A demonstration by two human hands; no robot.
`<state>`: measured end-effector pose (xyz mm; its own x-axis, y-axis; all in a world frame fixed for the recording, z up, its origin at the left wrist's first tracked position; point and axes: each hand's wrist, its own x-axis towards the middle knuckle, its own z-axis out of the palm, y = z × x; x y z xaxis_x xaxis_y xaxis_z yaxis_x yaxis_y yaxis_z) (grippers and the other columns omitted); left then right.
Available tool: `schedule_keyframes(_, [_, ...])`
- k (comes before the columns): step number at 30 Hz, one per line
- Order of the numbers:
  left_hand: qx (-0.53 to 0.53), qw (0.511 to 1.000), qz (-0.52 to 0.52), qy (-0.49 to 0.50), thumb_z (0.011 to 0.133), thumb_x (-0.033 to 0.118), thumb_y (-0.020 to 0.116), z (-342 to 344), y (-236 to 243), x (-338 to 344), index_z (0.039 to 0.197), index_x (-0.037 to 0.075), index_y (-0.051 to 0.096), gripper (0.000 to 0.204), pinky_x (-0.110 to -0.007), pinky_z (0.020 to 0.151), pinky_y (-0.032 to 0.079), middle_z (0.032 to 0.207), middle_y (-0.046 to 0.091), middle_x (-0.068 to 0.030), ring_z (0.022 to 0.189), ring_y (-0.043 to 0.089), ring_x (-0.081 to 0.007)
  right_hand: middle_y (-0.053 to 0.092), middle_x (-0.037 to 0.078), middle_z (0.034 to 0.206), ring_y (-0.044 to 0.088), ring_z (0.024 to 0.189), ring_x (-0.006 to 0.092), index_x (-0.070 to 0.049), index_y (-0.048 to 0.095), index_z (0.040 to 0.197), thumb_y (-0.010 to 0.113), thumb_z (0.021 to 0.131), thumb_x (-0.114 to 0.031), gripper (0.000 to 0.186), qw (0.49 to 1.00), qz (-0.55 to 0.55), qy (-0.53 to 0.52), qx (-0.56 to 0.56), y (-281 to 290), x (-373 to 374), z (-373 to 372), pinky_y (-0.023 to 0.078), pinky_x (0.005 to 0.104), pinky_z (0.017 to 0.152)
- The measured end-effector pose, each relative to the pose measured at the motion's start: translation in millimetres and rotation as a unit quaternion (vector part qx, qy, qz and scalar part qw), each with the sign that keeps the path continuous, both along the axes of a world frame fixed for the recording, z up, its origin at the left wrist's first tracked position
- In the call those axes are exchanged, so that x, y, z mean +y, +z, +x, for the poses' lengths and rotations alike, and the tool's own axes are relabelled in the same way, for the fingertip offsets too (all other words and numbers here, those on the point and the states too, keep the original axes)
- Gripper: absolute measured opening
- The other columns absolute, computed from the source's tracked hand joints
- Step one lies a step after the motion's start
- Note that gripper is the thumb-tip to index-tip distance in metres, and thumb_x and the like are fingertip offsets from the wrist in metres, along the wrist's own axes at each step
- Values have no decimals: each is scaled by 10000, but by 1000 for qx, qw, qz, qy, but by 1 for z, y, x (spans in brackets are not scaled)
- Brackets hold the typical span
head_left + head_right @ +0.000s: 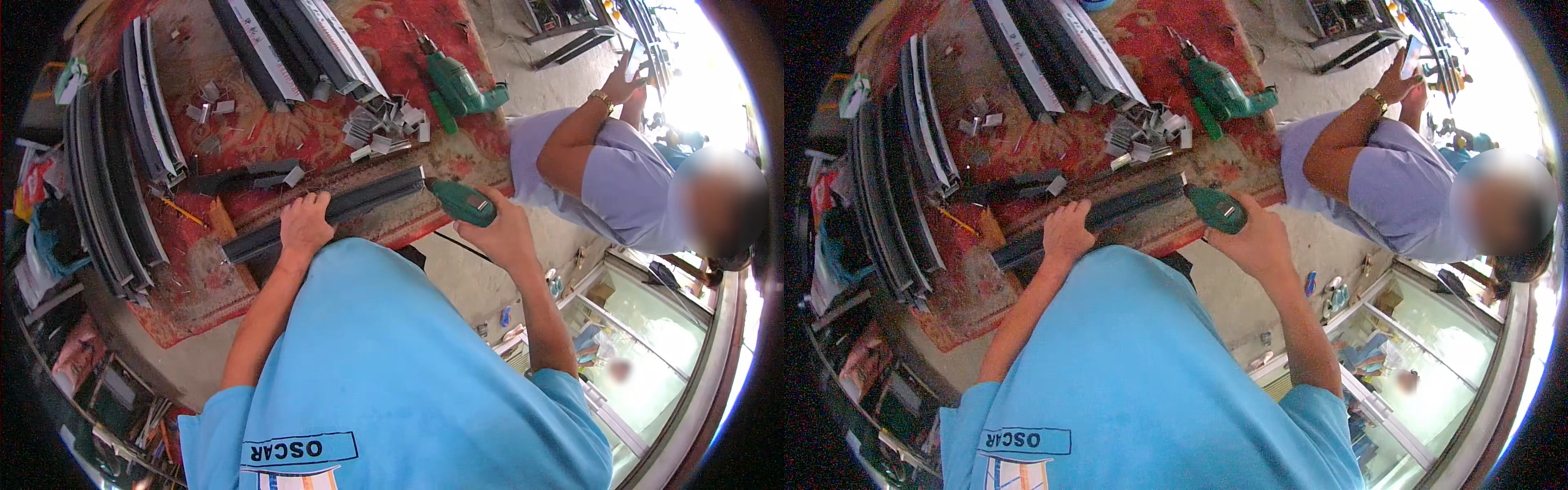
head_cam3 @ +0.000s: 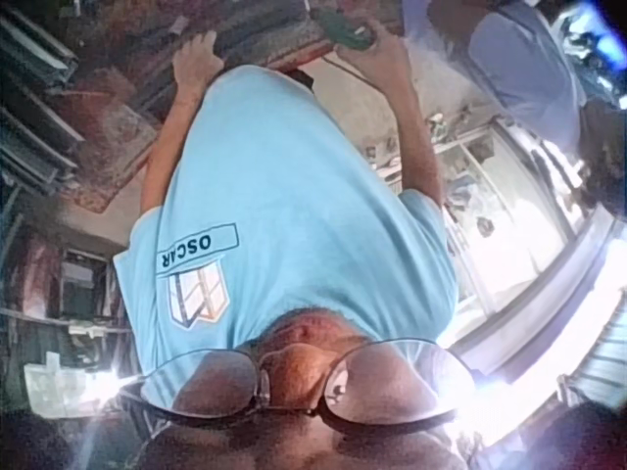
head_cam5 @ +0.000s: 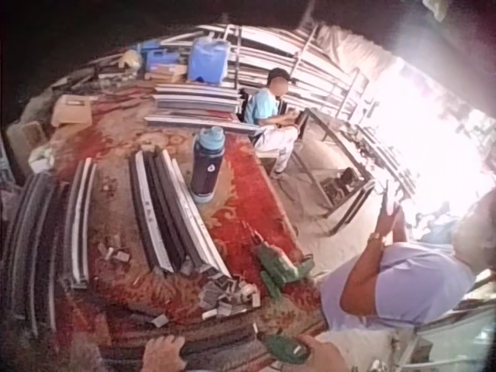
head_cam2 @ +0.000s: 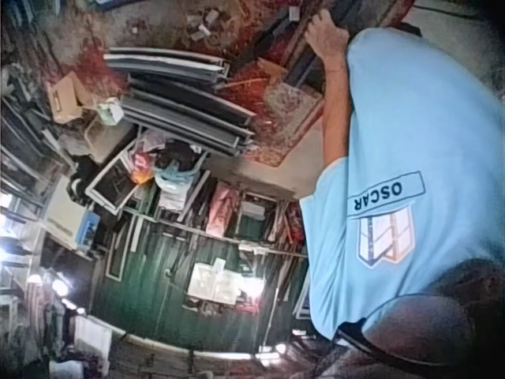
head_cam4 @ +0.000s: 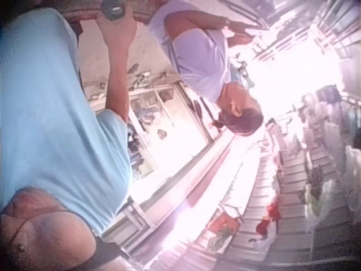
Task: Drilling holes into aluminum profiles using a power drill.
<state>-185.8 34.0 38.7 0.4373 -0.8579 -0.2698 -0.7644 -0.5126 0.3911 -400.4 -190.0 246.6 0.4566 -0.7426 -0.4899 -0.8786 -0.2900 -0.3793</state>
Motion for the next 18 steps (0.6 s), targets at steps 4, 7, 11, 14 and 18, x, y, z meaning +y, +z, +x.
schedule_keyframes(4, [-5,1000,-14,5,711,271,816,-1,-6,2,1118,158,647,455,-472,838,519,1030,677,-50,982,667,-295,748,232,993,722,964,412,-71,658,1290,844,699,-393,699,999,-24,27,-12,-9,-2,-2,571,478,842])
schedule_keyframes(7, [-12,1000,-25,2,710,281,816,-2,-7,3,1098,159,644,442,-474,815,513,1007,670,-51,964,666,-294,753,224,1023,736,976,360,-31,654,1292,848,702,-333,691,999,-21,27,-2,-6,-3,4,563,428,872])
schedule_keyframes(11, [-9,1000,-29,1,704,295,826,-2,-4,3,1089,158,642,447,-473,799,507,984,661,-50,943,664,-293,759,214,1053,749,981,300,13,650,1286,853,703,-266,677,1000,-8,18,9,1,-4,12,557,379,896])
schedule_keyframes(14, [-10,999,-35,5,699,291,834,-3,-4,3,1093,154,640,459,-475,808,507,984,659,-52,950,662,-295,758,211,1063,746,984,294,13,649,1285,853,704,-266,676,1000,-3,14,13,-1,-6,10,554,379,905])
schedule_keyframes(18, [5,1000,-26,9,704,284,836,-3,-4,3,1119,150,638,479,-480,836,504,1003,657,-64,983,655,-300,757,207,1073,742,993,295,9,650,1286,854,701,-266,678,1000,4,21,5,-4,-10,11,550,378,914])
